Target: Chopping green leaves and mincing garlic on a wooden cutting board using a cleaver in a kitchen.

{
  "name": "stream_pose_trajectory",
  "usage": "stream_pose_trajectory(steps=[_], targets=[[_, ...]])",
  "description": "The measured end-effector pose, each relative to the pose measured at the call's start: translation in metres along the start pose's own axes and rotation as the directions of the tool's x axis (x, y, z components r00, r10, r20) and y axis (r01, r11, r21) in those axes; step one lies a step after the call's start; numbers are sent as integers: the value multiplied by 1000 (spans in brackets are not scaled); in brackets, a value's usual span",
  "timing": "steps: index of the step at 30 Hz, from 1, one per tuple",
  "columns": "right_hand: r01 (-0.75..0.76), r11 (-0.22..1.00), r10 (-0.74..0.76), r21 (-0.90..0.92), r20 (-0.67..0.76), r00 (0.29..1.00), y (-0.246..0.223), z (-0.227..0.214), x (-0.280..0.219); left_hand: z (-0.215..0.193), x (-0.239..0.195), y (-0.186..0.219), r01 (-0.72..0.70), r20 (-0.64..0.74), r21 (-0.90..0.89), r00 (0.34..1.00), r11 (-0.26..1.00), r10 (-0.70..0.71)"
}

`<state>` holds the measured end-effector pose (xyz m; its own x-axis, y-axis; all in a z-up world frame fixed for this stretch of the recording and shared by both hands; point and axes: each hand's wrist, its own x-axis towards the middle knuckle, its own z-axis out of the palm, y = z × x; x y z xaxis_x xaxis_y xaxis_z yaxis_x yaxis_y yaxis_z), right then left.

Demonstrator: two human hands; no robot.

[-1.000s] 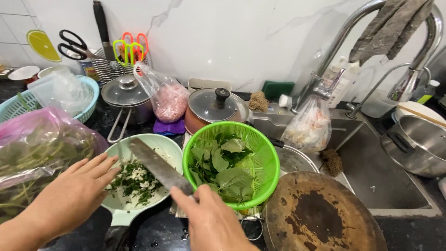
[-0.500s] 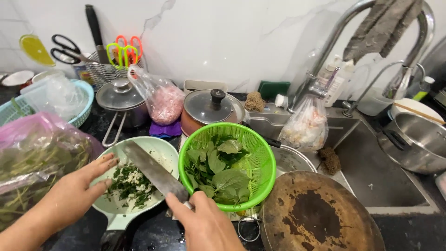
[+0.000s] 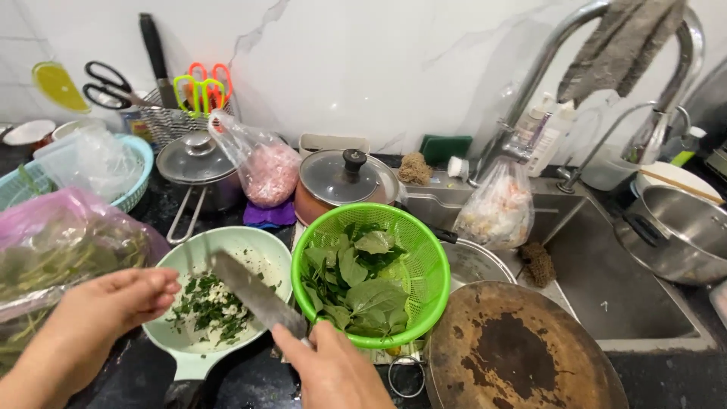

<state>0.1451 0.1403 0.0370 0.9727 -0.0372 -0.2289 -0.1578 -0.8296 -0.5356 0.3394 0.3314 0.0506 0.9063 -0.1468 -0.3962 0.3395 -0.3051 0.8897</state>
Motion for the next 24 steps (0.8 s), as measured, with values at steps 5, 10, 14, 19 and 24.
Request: stream_pose_trajectory(steps=[5,10,14,19,24], targets=[[9,999,-2,53,-132,991,6,6,0,16,-51,52,174,56,-348,985,921,-165],[-2,1000,3,19,-99,995,-26,8,-7,11,-40,43,244,69,-452,969,858,-239],[-254,957,219,142,220,950,-23,13,5,17,-37,45,274,67,-454,959,848,-274],[198,971,-229,-133,-288,930,-20,24,-6,5,-13,26,172,56,-541,984,823,-169],[-45,996,53,-81,94,994,-20,9,1,-6,3,20,160,23,-552,984,818,-177]])
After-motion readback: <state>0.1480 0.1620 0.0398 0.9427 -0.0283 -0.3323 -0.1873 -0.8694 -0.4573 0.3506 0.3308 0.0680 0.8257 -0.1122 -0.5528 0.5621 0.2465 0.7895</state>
